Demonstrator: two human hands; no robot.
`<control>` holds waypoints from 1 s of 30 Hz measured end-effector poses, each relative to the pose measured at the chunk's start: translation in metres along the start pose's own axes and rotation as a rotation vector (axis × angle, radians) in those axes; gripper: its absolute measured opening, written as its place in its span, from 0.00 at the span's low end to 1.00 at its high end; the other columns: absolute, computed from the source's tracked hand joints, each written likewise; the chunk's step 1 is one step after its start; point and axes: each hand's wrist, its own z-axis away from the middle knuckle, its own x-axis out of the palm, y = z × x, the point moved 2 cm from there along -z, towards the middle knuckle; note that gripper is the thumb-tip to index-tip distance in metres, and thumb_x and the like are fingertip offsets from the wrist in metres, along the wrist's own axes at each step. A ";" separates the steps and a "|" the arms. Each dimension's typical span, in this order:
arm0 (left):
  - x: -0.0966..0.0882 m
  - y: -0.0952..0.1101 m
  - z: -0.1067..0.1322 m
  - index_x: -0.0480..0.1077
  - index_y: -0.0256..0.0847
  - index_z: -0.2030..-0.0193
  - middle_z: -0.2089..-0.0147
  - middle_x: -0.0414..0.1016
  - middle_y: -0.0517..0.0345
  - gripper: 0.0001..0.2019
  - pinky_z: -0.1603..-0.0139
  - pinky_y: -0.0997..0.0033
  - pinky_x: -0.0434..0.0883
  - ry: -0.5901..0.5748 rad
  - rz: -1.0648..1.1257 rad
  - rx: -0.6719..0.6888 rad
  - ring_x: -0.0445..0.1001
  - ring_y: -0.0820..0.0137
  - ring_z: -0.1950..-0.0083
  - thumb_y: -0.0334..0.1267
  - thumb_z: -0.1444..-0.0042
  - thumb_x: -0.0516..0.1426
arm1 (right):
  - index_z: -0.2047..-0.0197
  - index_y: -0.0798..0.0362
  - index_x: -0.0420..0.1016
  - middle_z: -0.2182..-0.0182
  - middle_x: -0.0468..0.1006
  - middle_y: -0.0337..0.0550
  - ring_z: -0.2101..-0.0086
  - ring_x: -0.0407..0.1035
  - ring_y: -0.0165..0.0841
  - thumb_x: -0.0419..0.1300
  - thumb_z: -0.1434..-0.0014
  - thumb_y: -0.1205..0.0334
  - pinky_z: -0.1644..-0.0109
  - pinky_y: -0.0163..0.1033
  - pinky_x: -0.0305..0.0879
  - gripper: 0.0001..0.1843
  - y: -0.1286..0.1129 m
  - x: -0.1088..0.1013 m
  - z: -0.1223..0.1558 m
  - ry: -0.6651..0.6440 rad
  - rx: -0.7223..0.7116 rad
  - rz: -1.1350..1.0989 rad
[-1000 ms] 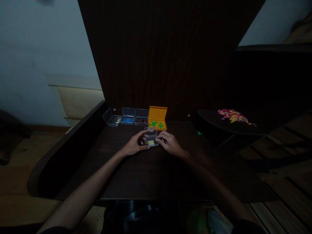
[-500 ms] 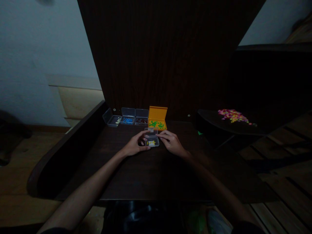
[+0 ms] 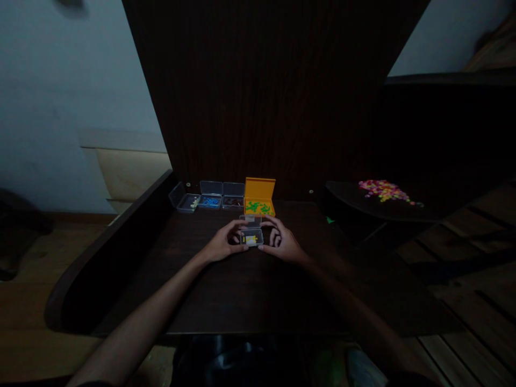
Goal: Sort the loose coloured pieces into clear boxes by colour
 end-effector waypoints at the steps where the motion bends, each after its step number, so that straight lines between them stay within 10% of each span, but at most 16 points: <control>1: 0.000 0.000 0.000 0.66 0.41 0.46 0.48 0.70 0.51 0.29 0.53 0.65 0.70 0.006 0.009 0.002 0.70 0.68 0.54 0.37 0.56 0.69 | 0.33 0.48 0.54 0.45 0.73 0.51 0.78 0.65 0.22 0.71 0.53 0.58 0.74 0.31 0.66 0.48 0.001 0.000 0.000 0.005 0.002 -0.001; 8: 0.004 0.000 0.002 0.61 0.43 0.51 0.47 0.67 0.51 0.26 0.53 0.66 0.72 0.058 0.009 0.083 0.72 0.68 0.51 0.37 0.54 0.68 | 0.32 0.47 0.55 0.48 0.74 0.49 0.77 0.66 0.22 0.69 0.51 0.59 0.75 0.30 0.65 0.46 0.008 0.003 0.000 0.007 0.005 0.007; 16: 0.003 0.002 0.005 0.47 0.45 0.29 0.39 0.68 0.46 0.44 0.37 0.53 0.67 -0.025 -0.338 0.132 0.70 0.59 0.41 0.38 0.50 0.65 | 0.32 0.49 0.59 0.52 0.77 0.46 0.71 0.68 0.27 0.70 0.50 0.59 0.64 0.36 0.71 0.45 0.010 0.001 0.002 -0.103 -0.029 0.224; 23: 0.002 -0.002 0.005 0.61 0.47 0.33 0.42 0.69 0.50 0.30 0.37 0.57 0.66 -0.139 -0.555 0.212 0.70 0.61 0.41 0.40 0.42 0.60 | 0.39 0.48 0.70 0.44 0.74 0.49 0.47 0.68 0.42 0.67 0.44 0.54 0.42 0.52 0.66 0.30 0.012 -0.001 0.007 -0.155 -0.186 0.458; 30: 0.003 -0.003 0.007 0.66 0.45 0.36 0.40 0.66 0.47 0.22 0.37 0.60 0.67 -0.216 -0.711 0.315 0.68 0.62 0.39 0.39 0.38 0.56 | 0.38 0.46 0.69 0.38 0.68 0.43 0.41 0.66 0.39 0.58 0.35 0.58 0.40 0.47 0.68 0.23 0.012 0.001 0.012 -0.216 -0.394 0.571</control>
